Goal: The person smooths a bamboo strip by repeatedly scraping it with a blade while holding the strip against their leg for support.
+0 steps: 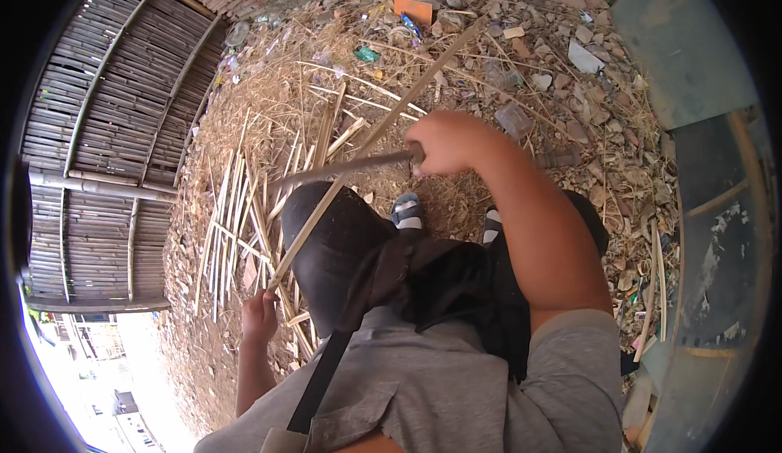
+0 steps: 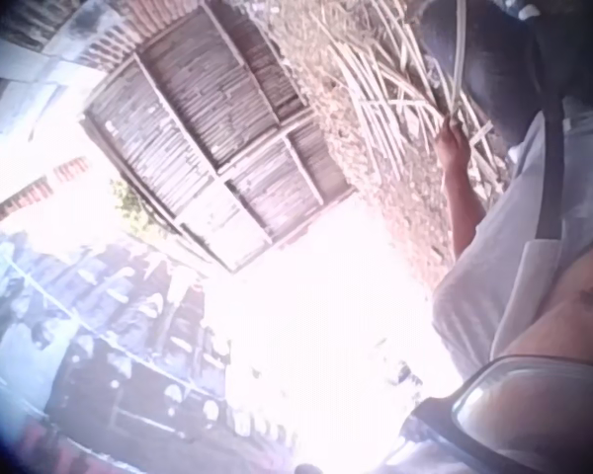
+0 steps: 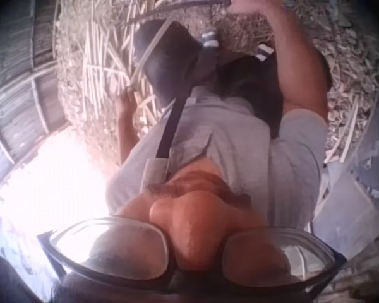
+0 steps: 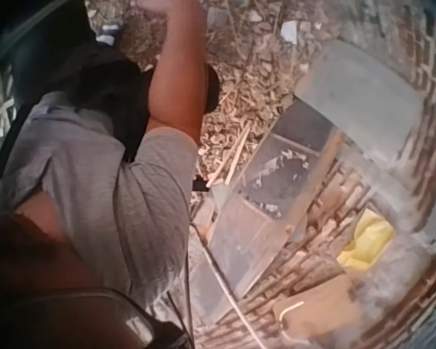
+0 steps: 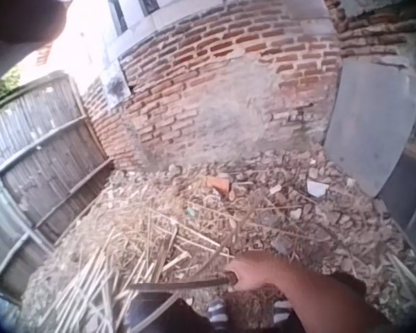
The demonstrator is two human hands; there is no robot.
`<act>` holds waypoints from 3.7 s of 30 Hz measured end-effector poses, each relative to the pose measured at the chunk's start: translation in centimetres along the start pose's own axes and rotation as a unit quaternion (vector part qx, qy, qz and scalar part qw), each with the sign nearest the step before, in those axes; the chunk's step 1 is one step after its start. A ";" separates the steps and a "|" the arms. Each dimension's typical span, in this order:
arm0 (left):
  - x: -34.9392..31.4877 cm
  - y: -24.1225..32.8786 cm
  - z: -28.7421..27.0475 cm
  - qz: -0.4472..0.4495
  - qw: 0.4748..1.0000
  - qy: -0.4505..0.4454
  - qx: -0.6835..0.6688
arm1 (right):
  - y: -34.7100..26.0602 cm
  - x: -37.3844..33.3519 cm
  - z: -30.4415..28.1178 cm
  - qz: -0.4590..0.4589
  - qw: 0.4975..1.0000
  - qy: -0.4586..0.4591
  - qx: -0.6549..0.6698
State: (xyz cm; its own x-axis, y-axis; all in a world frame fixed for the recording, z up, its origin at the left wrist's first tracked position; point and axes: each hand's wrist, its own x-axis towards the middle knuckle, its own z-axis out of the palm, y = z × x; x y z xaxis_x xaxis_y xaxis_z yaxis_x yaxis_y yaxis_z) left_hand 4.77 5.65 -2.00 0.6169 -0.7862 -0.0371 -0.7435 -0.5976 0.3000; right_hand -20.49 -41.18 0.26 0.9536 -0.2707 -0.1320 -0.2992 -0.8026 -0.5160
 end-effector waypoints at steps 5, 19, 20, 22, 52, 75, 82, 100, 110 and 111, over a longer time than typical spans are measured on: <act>0.2 0.4 1.0 -0.001 0.999 0.031 -0.026 | 9.1 -1.9 -1.5 0.225 0.943 0.185 0.160; 0.0 0.8 -0.2 -0.036 0.999 -0.005 -0.004 | -1.7 0.7 1.8 -0.029 0.998 0.043 -0.028; -0.3 0.7 -0.1 -0.037 0.999 -0.005 -0.003 | -0.7 0.7 1.6 -0.030 0.998 0.042 -0.027; -0.2 0.7 0.6 -0.042 0.999 0.001 -0.012 | 2.1 0.2 0.2 0.094 0.990 0.059 0.086; 0.3 2.0 -0.7 -0.075 0.996 -0.042 -0.011 | 0.2 -0.3 0.1 0.178 0.976 0.103 0.070; 0.2 2.1 -1.0 -0.065 0.998 -0.023 0.009 | -1.8 0.1 1.0 0.020 1.000 -0.001 -0.010; 0.3 0.4 0.4 -0.034 0.999 -0.009 -0.011 | 6.7 -0.9 0.3 0.207 0.951 0.201 0.111; 0.3 1.7 -0.3 -0.065 0.997 -0.021 -0.020 | 7.6 -1.5 -0.9 0.172 0.972 0.072 0.140; 0.2 1.1 -0.3 -0.058 0.997 -0.037 -0.020 | 2.1 -0.6 -0.8 0.130 0.987 0.009 0.098; 0.2 1.1 -0.3 -0.059 0.997 -0.038 -0.018 | 1.2 -0.2 -0.3 0.129 0.987 0.009 0.100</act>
State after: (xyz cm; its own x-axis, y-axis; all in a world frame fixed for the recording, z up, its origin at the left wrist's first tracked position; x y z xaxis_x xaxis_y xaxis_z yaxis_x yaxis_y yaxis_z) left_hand 4.14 4.89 -1.41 0.6778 -0.7208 -0.1452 -0.6560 -0.6820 0.3233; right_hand -21.05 -42.24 -0.06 0.8452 -0.4626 -0.2674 -0.5177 -0.5850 -0.6242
